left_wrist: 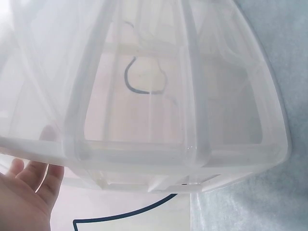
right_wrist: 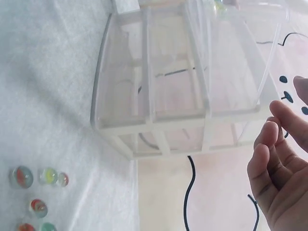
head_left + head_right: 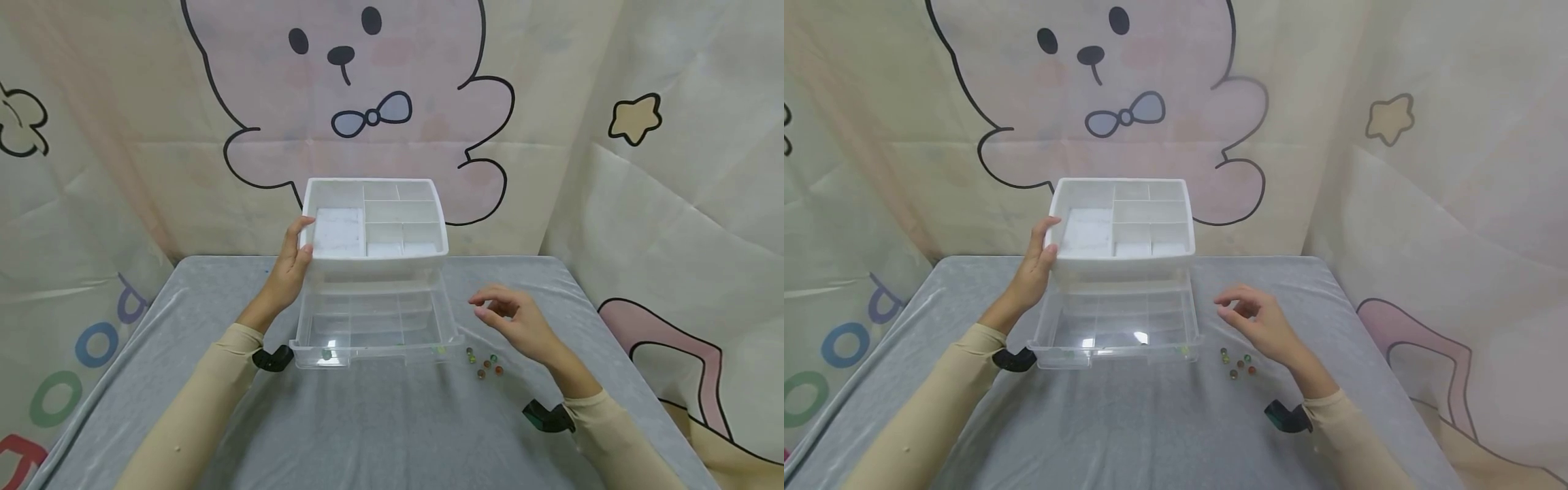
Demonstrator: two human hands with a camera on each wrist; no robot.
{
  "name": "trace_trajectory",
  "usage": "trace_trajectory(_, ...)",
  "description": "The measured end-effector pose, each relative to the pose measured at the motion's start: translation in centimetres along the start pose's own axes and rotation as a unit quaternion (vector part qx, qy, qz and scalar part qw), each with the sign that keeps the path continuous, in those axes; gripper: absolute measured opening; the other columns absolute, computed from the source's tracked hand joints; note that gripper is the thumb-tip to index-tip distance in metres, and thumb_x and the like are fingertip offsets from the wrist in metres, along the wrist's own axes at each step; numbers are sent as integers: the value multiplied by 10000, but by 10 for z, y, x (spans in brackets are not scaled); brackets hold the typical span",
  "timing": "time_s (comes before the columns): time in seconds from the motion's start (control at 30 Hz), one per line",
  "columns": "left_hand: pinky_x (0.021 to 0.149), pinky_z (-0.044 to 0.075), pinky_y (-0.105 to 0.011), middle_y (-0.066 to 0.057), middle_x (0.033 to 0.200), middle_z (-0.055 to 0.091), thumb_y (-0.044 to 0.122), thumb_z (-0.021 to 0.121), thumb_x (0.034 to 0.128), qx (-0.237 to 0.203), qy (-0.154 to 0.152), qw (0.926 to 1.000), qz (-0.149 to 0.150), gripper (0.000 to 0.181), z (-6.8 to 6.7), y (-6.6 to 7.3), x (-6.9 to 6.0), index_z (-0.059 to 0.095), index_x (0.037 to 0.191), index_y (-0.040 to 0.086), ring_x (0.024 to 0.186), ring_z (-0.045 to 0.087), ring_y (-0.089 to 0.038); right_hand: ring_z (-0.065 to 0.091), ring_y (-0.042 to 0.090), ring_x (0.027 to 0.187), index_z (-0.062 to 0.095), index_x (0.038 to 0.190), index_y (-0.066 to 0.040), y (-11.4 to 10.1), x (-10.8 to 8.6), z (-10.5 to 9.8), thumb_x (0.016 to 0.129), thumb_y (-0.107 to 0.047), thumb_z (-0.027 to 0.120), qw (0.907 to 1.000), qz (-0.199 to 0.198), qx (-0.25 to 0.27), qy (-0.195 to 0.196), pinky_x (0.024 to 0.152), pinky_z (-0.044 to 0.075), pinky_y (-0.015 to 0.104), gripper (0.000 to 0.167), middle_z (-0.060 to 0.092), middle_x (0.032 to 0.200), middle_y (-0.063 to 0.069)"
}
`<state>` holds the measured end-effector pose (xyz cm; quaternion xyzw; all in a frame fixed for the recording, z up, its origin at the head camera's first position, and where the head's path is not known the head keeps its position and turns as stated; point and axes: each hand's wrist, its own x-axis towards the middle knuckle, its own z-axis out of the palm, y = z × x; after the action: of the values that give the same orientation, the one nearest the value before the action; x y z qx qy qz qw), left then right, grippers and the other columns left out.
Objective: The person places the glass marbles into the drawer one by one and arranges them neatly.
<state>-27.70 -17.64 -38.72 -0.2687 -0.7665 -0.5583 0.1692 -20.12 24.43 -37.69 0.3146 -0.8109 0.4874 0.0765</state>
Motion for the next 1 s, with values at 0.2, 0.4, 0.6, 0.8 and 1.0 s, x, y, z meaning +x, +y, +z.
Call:
trace_trajectory(0.2,1004,320,-589,-217,1600,181,130,313,1069,-18,17,10000,43,431,0,0,0,238,1494,116,1337,307,-362,455,108,552,700,1099,16,14,-9,-5,926,97,609,9997,26,235,11,522,417,280,212,626,862,-48)
trace_trajectory(0.4,1046,296,-600,-210,1602,180,108,312,1068,-22,23,10000,-15,432,0,1,1,242,1495,112,1359,293,-348,441,122,514,710,1107,-1,31,-21,-6,922,81,627,9998,159,128,-28,483,398,271,219,586,743,73)
trace_trajectory(0.6,1014,328,-594,-202,1609,168,106,307,1067,-41,-13,9999,-91,433,0,2,0,237,1494,119,1357,296,-358,441,99,510,711,1109,13,47,-28,-5,924,63,635,9995,318,9,-20,483,406,266,206,605,769,3)
trace_trajectory(0.8,958,355,-553,-199,1608,163,120,299,1068,-26,-57,9999,-117,434,0,2,0,224,1496,133,1328,312,-357,500,144,541,712,1119,-3,57,-36,-2,936,30,642,9985,546,-17,-69,493,429,265,199,628,812,57)
trace_trajectory(1.0,936,354,-503,-203,1602,168,123,298,1069,-36,-29,9999,-112,429,0,3,0,223,1492,136,1300,325,-352,503,135,530,714,1126,0,67,-46,3,946,-4,647,9968,769,-36,-219,488,431,261,192,668,809,-1)
